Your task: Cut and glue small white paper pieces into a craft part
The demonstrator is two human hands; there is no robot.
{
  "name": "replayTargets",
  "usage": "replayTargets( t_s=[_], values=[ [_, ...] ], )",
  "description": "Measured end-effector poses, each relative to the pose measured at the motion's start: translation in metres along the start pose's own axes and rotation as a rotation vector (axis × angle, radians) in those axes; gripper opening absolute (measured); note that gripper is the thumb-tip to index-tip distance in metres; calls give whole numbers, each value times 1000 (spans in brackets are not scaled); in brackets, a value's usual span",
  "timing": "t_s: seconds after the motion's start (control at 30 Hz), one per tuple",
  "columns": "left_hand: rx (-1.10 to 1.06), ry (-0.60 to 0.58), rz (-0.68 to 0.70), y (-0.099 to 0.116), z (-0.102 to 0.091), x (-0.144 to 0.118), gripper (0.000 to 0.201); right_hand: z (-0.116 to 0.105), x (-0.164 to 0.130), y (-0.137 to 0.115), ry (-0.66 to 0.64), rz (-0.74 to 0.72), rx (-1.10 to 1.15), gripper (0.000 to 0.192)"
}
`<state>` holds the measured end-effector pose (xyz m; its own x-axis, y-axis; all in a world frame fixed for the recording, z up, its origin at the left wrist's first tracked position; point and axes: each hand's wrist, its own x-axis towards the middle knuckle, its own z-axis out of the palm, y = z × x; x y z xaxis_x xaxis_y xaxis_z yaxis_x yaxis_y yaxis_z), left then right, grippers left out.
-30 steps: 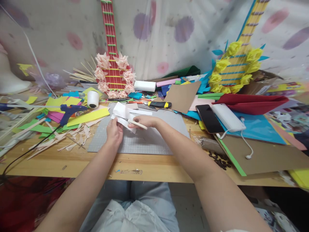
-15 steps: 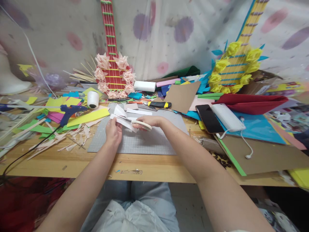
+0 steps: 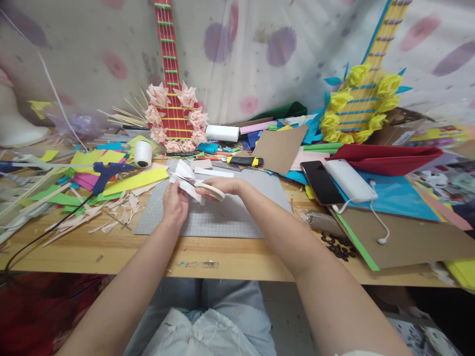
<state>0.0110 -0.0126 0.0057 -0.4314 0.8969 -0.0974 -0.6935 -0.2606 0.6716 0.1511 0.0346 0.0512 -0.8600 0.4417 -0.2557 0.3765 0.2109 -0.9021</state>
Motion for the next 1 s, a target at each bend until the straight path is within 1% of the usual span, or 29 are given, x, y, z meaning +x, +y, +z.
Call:
replayTargets(
  t_s=[0.2, 0.33, 0.53, 0.67, 0.77, 1.0],
  values=[
    [-32, -15, -15, 0, 0, 1, 7, 3, -1, -4, 51, 11, -20, 47],
    [-24, -27, -12, 1, 0, 0, 6, 4, -2, -6, 77, 42, -22, 48],
    [-20, 6, -19, 1, 0, 0, 2, 4, -2, -7, 83, 42, -10, 45],
    [-18, 44, -24, 1, 1, 0, 3, 5, -3, -8, 86, 53, -34, 45],
    [-10, 58, -29, 1, 1, 0, 2, 4, -1, -5, 95, 58, -76, 45],
    [22, 30, -23, 0, 0, 0, 2, 2, 6, 4, 108, 32, -98, 45]
  ],
)
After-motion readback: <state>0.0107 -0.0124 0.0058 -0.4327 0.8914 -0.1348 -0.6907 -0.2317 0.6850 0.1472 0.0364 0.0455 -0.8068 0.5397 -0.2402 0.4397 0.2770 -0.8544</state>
